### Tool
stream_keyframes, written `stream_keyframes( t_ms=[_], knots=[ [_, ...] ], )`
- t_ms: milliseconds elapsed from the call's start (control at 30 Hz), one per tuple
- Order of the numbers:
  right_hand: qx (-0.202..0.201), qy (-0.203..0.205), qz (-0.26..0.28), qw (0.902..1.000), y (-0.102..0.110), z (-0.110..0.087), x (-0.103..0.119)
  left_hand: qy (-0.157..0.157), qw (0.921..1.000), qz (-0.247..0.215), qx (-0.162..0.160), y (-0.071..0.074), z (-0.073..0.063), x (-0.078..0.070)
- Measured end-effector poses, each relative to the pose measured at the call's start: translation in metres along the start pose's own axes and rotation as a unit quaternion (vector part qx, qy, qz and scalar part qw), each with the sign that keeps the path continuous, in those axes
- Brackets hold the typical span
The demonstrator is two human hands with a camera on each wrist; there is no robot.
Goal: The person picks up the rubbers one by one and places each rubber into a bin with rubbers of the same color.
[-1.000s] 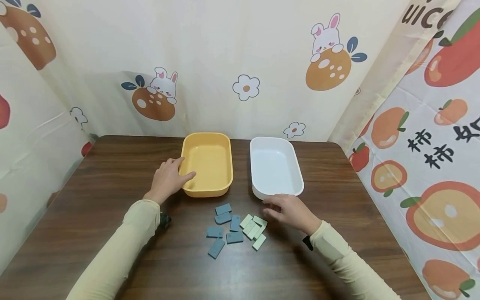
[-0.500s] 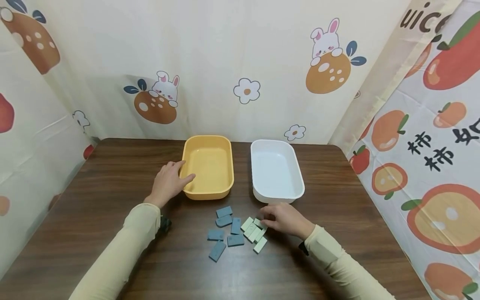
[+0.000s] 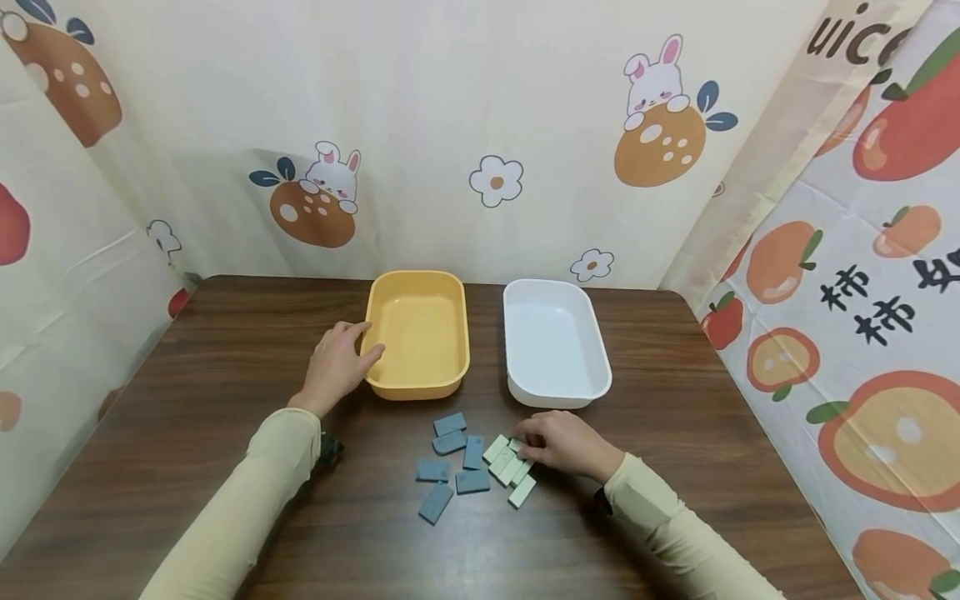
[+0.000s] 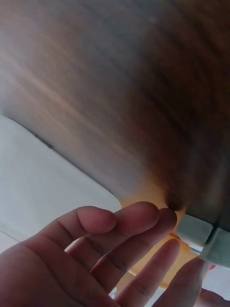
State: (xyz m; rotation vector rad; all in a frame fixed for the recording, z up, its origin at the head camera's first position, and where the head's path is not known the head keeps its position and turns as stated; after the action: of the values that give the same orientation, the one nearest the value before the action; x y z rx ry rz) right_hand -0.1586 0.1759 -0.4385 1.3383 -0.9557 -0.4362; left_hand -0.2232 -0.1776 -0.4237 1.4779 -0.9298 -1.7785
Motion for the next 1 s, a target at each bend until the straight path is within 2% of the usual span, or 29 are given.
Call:
stream_keyframes(
  t_ms=[333,633,1000],
  knots=[
    [0.014,-0.003,-0.002,0.9999,-0.0008,0.0028,0.0014,-0.011,0.9996,0.000,-0.027,0.0001,0.0000,0.0021],
    [0.020,-0.011,0.014,0.9996,-0.0013,0.0052,0.0012,-0.029,0.9972,0.005,-0.068,0.0000,-0.0010,0.0028],
    [0.013,-0.013,0.011,0.9998,-0.0014,0.0067,0.0035,-0.028,0.9970,-0.006,-0.072,-0.0015,-0.0004,0.0024]
  ],
)
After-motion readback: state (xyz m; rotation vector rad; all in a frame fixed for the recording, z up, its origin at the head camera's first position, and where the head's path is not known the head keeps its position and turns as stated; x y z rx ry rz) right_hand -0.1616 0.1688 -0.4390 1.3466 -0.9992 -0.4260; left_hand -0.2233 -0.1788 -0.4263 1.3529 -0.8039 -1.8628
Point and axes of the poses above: each hand's wrist, its own z-axis towards the middle knuckle, its own y-axis out of the back of the hand, x = y × z, the point moved 2 cm from there along z, towards the middle knuckle, and after that the axes turned 8 degrees about -y, right-handed, at the moved point
